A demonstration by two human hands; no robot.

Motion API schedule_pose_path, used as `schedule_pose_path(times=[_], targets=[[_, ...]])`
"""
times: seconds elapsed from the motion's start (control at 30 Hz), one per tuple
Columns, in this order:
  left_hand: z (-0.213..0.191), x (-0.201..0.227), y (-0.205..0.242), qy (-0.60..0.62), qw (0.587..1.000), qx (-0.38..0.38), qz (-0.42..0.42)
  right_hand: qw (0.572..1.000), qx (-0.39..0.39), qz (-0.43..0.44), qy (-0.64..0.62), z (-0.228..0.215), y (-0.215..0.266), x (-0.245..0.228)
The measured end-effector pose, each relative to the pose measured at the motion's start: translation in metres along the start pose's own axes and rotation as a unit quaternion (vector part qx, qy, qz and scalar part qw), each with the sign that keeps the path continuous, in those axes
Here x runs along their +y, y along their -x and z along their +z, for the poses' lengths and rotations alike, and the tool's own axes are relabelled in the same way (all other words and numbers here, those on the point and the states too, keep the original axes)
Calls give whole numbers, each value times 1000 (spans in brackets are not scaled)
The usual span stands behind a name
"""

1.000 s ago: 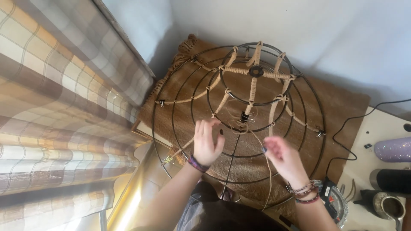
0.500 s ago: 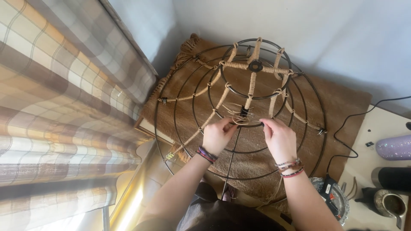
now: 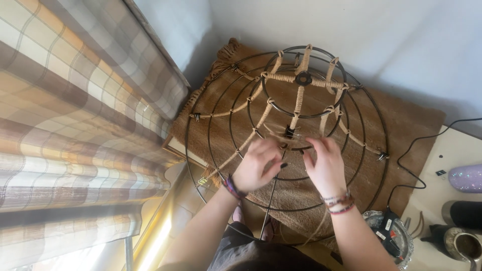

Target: Wrapping decorative twine around the metal structure of a lampshade frame.

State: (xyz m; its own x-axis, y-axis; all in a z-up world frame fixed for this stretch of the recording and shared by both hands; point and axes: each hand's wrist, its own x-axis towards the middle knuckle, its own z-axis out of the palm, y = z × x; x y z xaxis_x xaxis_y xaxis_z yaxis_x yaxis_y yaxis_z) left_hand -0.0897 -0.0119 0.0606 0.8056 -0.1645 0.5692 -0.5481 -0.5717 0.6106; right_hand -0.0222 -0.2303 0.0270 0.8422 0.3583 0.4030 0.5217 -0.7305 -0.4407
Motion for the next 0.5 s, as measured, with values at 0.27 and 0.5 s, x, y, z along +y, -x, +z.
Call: schedule_pose_path(times=[0.27, 0.5], targets=[[-19, 80, 27, 446, 868, -155, -155, 938, -236, -84, -241, 9, 83, -44], [-25, 7, 56, -95, 973, -182, 105, 725, -55, 187, -661, -14, 119, -39]])
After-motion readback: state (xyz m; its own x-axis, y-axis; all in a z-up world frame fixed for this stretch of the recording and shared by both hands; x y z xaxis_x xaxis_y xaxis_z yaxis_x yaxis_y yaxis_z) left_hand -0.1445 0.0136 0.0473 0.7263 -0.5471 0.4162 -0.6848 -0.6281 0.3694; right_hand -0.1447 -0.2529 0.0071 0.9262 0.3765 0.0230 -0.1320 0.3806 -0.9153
